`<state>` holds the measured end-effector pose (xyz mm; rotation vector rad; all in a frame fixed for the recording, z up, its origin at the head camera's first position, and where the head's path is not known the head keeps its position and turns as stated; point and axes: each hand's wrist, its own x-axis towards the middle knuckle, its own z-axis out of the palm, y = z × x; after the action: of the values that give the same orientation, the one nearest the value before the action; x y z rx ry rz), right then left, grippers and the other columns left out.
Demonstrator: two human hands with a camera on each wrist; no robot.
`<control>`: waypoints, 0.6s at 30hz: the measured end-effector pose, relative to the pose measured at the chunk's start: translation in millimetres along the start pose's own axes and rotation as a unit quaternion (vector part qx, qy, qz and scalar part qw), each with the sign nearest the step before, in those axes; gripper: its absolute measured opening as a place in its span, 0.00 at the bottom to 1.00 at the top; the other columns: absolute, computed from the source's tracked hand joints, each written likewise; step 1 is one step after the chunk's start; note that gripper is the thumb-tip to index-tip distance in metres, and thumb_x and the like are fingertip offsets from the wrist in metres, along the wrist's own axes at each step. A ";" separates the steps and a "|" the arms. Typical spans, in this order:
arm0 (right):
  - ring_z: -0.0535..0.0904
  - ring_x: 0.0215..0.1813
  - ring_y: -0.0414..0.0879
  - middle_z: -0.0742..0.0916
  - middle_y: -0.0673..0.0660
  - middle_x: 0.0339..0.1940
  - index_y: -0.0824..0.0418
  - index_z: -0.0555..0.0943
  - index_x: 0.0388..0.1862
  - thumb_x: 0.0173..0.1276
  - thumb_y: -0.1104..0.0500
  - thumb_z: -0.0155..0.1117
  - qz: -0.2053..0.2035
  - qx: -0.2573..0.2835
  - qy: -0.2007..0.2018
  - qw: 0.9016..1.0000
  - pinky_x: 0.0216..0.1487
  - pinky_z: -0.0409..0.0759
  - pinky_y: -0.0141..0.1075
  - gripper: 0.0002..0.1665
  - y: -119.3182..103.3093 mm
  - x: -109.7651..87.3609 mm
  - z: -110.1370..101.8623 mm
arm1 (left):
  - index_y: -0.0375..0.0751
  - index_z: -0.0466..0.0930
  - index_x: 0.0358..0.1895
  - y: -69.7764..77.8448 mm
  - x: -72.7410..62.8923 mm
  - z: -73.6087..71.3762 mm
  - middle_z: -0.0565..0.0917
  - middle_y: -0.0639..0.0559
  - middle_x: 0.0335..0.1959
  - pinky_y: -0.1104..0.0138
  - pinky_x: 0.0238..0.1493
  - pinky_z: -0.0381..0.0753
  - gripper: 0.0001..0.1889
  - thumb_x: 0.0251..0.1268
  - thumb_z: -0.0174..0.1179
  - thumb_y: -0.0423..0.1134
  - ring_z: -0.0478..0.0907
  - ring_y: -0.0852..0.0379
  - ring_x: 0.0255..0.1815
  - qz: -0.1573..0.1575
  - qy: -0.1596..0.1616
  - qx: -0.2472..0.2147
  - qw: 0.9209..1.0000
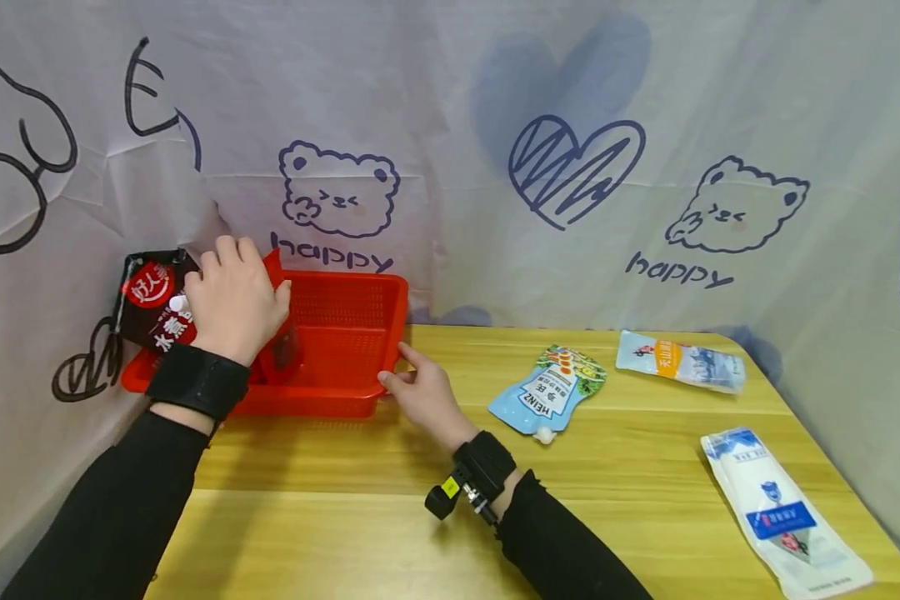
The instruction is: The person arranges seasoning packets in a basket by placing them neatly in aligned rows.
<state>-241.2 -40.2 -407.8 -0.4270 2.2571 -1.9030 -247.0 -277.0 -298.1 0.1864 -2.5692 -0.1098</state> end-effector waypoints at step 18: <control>0.84 0.56 0.66 0.72 0.67 0.77 0.66 0.60 0.82 0.81 0.70 0.51 -0.004 0.091 -0.030 0.995 0.53 0.86 0.51 0.33 11.6 -3.3 -4.7 | 0.27 0.75 0.61 37.8 -70.0 14.4 0.79 0.31 0.56 0.42 0.40 0.83 0.28 0.66 0.67 0.44 0.82 0.32 0.45 0.082 0.056 -0.161 0.982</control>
<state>-240.9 -33.0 -418.6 -0.4607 2.0254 -2.0485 -200.4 -228.2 -342.7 -0.1360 -2.4035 -0.4356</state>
